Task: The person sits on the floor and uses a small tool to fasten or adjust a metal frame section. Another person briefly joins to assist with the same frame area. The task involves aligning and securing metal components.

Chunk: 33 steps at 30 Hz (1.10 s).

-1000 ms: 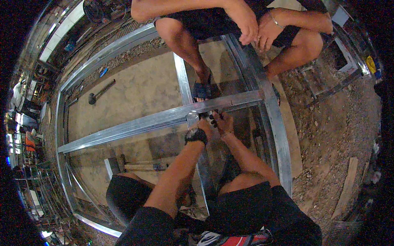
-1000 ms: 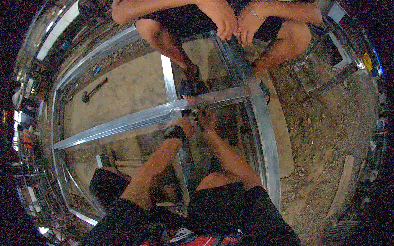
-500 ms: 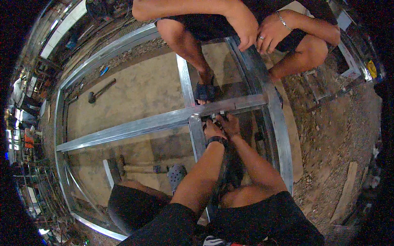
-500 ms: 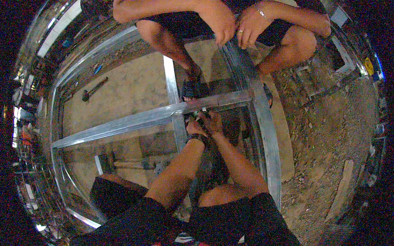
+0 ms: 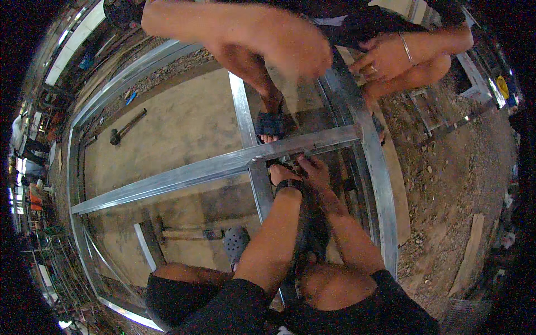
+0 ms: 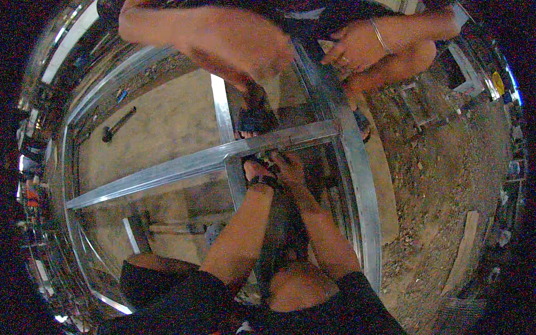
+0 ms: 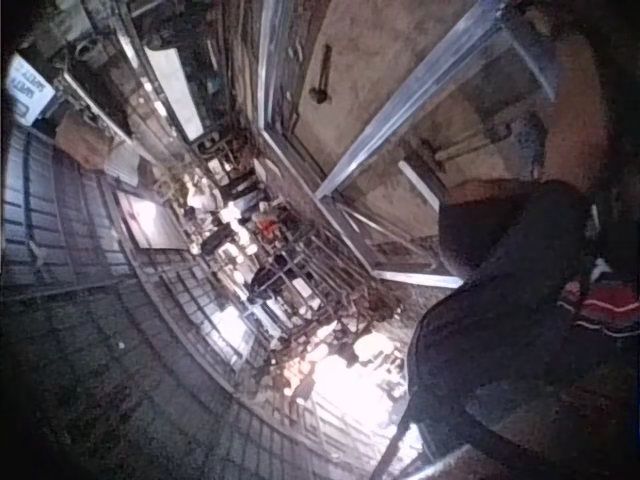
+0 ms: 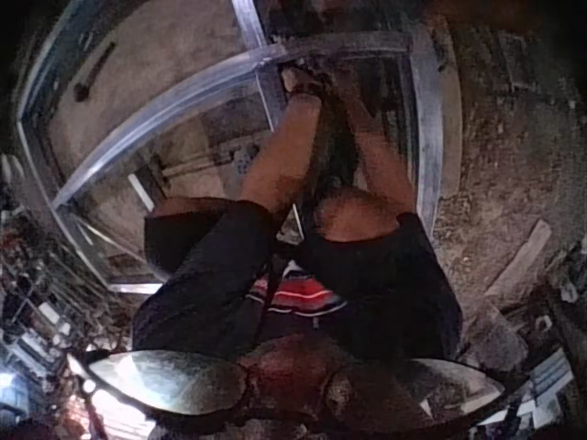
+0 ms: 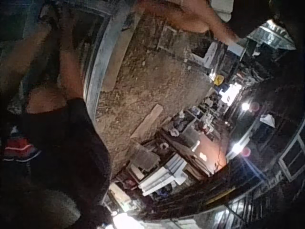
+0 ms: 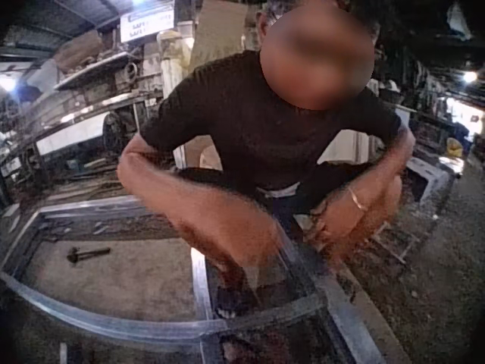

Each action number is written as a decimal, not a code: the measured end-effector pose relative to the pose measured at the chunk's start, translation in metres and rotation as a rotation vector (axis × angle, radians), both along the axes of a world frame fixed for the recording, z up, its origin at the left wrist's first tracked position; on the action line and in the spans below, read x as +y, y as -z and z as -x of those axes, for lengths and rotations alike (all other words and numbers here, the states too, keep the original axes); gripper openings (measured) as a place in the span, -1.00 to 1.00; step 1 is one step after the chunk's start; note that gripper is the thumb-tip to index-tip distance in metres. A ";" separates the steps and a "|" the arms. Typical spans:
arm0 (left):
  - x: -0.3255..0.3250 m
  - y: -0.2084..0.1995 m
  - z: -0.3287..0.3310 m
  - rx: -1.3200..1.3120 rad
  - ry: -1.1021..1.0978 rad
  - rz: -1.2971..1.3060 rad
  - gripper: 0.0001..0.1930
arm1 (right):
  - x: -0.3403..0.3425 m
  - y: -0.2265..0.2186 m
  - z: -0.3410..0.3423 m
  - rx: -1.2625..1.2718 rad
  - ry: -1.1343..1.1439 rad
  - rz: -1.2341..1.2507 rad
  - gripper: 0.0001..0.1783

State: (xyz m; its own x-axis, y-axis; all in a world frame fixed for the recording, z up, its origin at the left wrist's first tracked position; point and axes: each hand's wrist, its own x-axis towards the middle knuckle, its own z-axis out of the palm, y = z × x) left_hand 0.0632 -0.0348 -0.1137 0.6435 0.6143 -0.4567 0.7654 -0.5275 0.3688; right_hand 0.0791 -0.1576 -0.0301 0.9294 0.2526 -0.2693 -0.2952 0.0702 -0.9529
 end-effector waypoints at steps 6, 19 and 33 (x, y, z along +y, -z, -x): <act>-0.019 -0.047 -0.012 0.278 0.367 0.197 0.17 | -0.061 0.014 0.036 0.356 0.393 -0.225 -0.74; -0.011 -0.036 -0.022 0.123 0.215 0.249 0.00 | -0.050 0.038 0.027 -0.135 0.128 0.061 -0.73; -0.056 -0.031 -0.017 -0.515 -0.742 0.849 -0.18 | -0.057 0.080 0.019 0.028 0.420 -0.398 -0.69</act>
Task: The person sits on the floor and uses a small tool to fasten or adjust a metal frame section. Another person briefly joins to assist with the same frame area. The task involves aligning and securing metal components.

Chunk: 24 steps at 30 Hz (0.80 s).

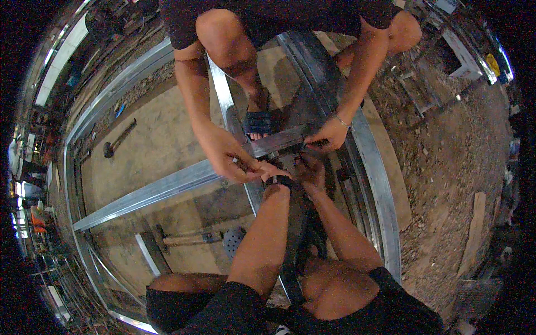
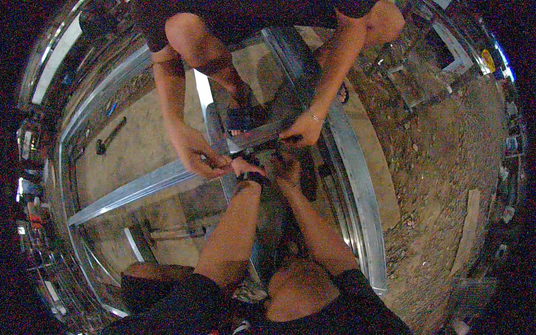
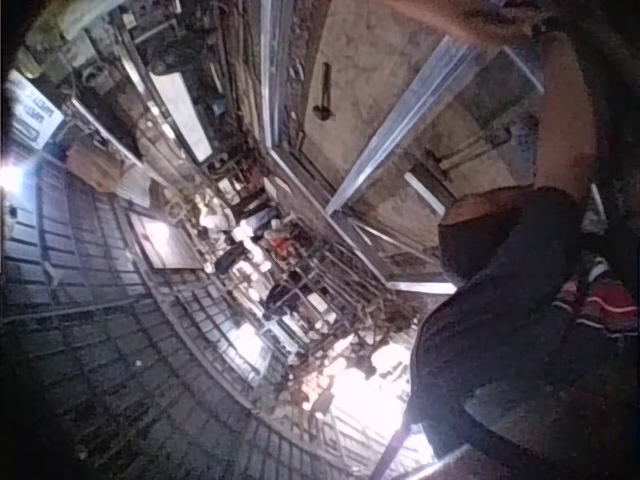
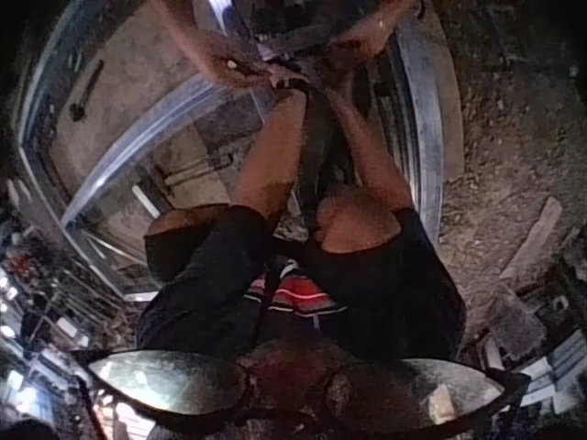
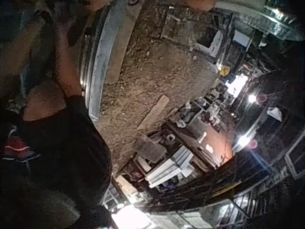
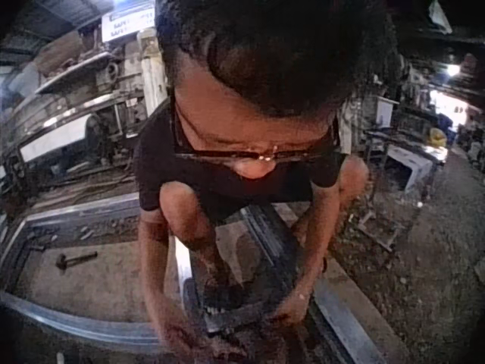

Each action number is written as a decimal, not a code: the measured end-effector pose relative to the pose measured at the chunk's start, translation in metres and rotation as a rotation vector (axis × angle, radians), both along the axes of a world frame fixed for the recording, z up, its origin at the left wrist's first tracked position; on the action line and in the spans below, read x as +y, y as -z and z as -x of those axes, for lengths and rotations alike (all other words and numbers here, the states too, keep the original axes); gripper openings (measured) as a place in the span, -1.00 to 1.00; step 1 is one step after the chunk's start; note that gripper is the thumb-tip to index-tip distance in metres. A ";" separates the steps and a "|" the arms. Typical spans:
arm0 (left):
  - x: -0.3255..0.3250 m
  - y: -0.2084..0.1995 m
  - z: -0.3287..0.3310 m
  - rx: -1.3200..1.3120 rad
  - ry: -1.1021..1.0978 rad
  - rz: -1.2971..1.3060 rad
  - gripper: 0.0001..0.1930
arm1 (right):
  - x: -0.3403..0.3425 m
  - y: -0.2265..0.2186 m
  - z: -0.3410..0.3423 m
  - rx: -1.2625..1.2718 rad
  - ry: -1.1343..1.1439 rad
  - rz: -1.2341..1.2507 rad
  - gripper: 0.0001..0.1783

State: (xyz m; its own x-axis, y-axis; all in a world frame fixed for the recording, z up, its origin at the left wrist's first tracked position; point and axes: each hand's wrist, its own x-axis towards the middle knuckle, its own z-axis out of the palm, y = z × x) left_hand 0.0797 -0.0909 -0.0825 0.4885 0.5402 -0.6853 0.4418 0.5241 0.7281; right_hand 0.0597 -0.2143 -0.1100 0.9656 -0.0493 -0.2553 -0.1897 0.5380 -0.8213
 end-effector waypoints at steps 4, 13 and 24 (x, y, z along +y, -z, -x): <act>0.014 0.004 0.005 -0.033 -0.097 0.012 -0.23 | -0.012 -0.029 0.037 0.124 -0.077 0.396 -0.61; 0.014 0.000 0.000 -0.090 -0.130 0.053 -0.34 | -0.193 -0.131 0.053 -0.477 0.228 1.651 -0.67; 0.026 -0.003 0.003 -0.141 -0.152 0.104 -0.46 | -0.234 -0.105 0.058 -0.145 0.144 1.950 -0.50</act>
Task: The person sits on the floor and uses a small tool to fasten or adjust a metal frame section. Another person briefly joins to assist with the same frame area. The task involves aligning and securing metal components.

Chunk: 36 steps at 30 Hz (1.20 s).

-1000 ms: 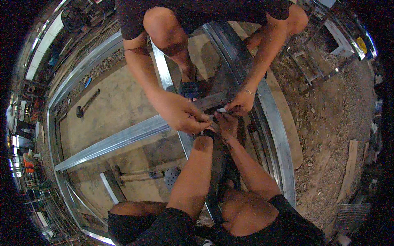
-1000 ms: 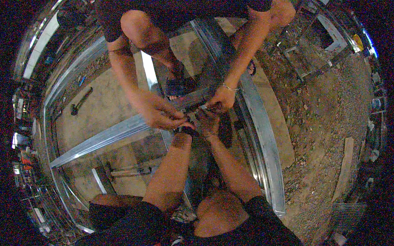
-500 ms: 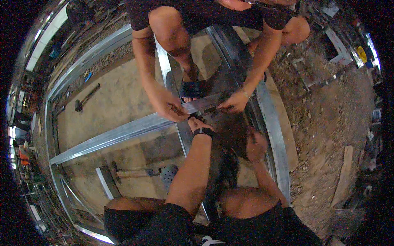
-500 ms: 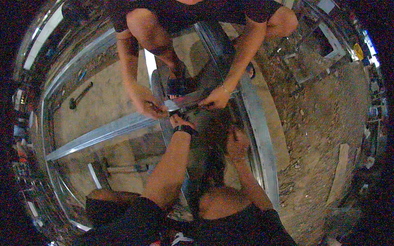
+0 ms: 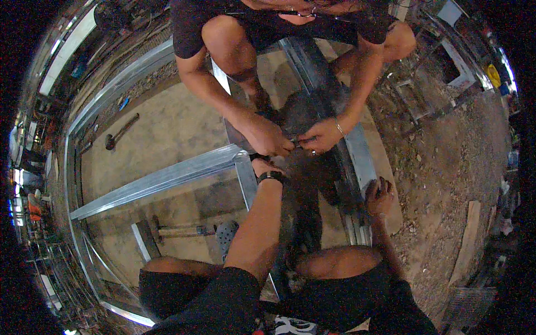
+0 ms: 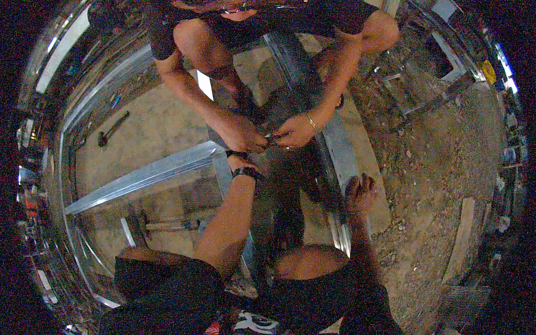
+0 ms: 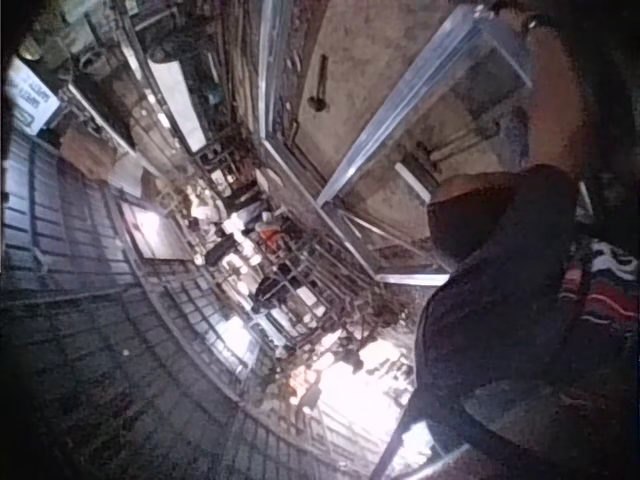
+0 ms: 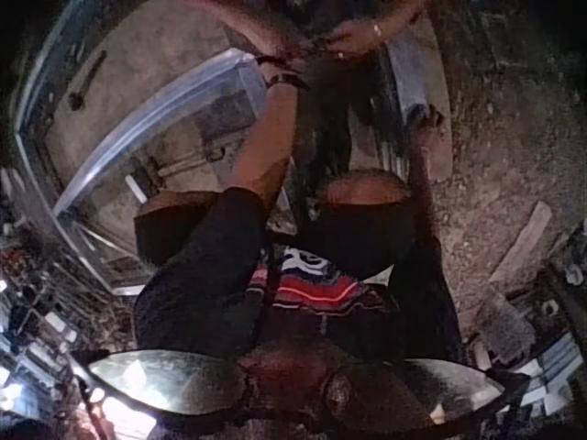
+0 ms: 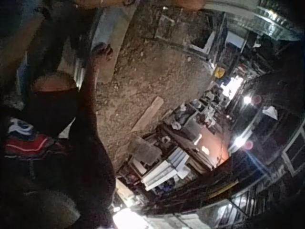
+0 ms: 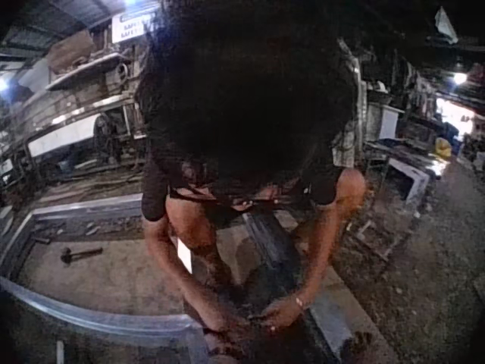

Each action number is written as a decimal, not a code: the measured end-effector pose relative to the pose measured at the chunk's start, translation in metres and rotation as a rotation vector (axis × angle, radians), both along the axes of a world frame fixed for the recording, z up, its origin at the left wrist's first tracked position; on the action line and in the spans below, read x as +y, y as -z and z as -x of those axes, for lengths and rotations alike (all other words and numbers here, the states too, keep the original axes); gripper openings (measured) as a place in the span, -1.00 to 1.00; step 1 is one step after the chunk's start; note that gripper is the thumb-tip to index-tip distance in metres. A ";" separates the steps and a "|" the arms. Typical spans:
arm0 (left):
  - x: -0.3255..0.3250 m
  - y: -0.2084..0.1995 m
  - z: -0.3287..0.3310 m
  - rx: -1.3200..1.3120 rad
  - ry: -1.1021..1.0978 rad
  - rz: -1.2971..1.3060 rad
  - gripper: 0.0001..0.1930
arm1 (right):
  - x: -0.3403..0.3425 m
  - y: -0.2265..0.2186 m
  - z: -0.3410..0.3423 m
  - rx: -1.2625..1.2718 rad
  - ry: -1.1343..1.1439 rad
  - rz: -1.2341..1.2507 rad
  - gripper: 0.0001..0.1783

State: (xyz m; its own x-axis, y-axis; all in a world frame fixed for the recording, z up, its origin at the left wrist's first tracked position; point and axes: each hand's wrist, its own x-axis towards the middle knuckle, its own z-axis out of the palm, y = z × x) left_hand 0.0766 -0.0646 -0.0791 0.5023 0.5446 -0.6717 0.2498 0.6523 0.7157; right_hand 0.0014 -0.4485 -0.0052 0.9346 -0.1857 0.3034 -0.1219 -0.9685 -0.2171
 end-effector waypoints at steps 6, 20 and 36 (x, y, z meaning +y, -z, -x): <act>0.000 -0.002 -0.003 -0.026 0.003 0.017 -0.52 | 0.004 -0.002 -0.001 -0.017 0.033 -0.094 -0.51; 0.001 -0.006 0.001 -0.033 -0.003 0.039 -0.63 | 0.017 -0.019 -0.002 0.022 0.118 -0.214 -0.49; -0.006 -0.023 0.001 -0.059 -0.040 0.051 -0.65 | 0.013 -0.022 -0.004 0.121 0.131 -0.233 -0.45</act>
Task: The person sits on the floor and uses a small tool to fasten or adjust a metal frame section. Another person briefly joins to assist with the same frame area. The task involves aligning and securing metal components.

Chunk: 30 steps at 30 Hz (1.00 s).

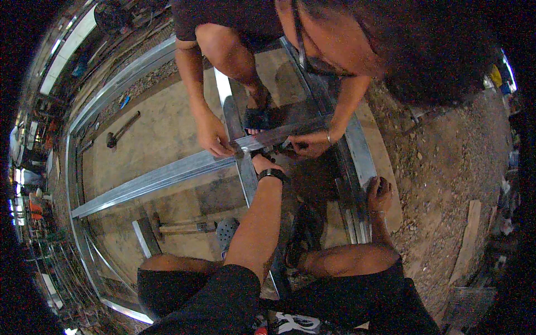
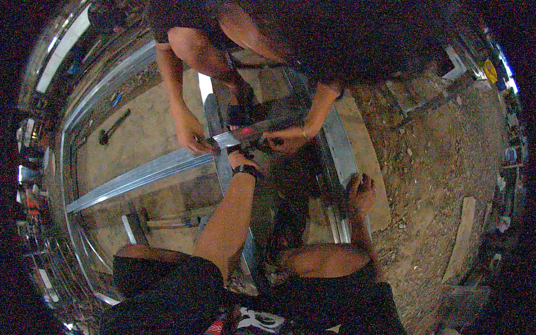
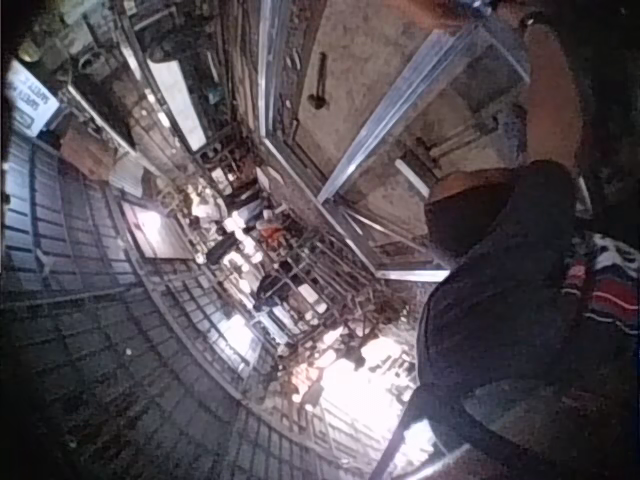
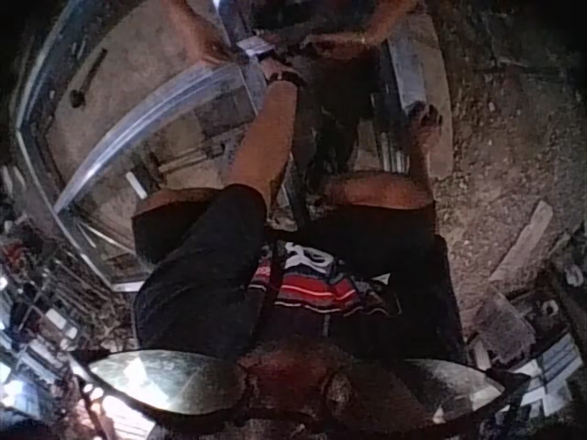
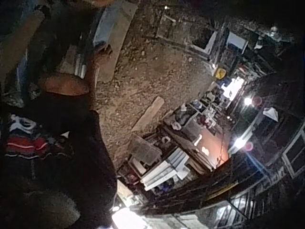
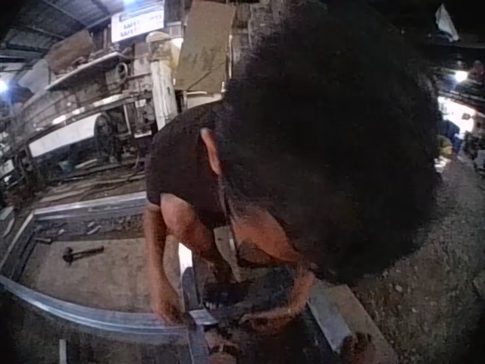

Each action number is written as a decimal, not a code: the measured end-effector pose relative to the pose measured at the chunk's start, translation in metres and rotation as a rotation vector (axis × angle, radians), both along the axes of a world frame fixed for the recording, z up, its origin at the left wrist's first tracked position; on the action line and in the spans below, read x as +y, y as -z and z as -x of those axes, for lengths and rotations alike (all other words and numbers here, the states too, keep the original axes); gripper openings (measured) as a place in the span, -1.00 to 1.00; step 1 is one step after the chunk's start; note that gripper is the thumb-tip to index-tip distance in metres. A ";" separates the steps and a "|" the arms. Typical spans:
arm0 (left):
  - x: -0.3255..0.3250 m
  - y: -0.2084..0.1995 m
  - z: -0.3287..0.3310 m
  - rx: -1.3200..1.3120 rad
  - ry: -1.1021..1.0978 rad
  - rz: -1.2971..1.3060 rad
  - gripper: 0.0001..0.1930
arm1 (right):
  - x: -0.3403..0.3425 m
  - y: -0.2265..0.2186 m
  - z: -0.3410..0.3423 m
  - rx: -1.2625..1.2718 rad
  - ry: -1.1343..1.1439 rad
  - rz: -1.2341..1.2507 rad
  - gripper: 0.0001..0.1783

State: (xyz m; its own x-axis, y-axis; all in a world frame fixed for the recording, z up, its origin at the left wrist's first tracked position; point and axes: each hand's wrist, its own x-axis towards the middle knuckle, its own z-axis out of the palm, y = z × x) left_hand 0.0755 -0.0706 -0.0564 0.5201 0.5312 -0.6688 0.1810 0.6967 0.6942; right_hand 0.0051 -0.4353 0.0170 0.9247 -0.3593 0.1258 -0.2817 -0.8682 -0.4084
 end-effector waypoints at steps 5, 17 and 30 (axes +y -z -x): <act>0.003 0.025 -0.003 0.037 0.022 0.042 -0.60 | -0.001 -0.014 0.001 0.005 -0.055 -0.073 -0.45; 0.039 0.136 -0.016 0.503 1.041 -1.113 -0.55 | -0.014 0.001 -0.007 0.031 -0.066 0.075 -0.50; 0.033 0.032 -0.015 0.818 1.308 -1.190 0.05 | -0.033 0.047 -0.017 0.051 0.030 0.107 -0.43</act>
State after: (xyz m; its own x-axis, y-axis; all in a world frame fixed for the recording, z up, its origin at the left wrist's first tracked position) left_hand 0.0905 -0.0374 -0.0881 0.7062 0.4278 -0.5641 0.5862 -0.8002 0.1270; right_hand 0.0220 -0.4684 -0.0302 0.9200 -0.3738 0.1178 -0.3262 -0.8970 -0.2984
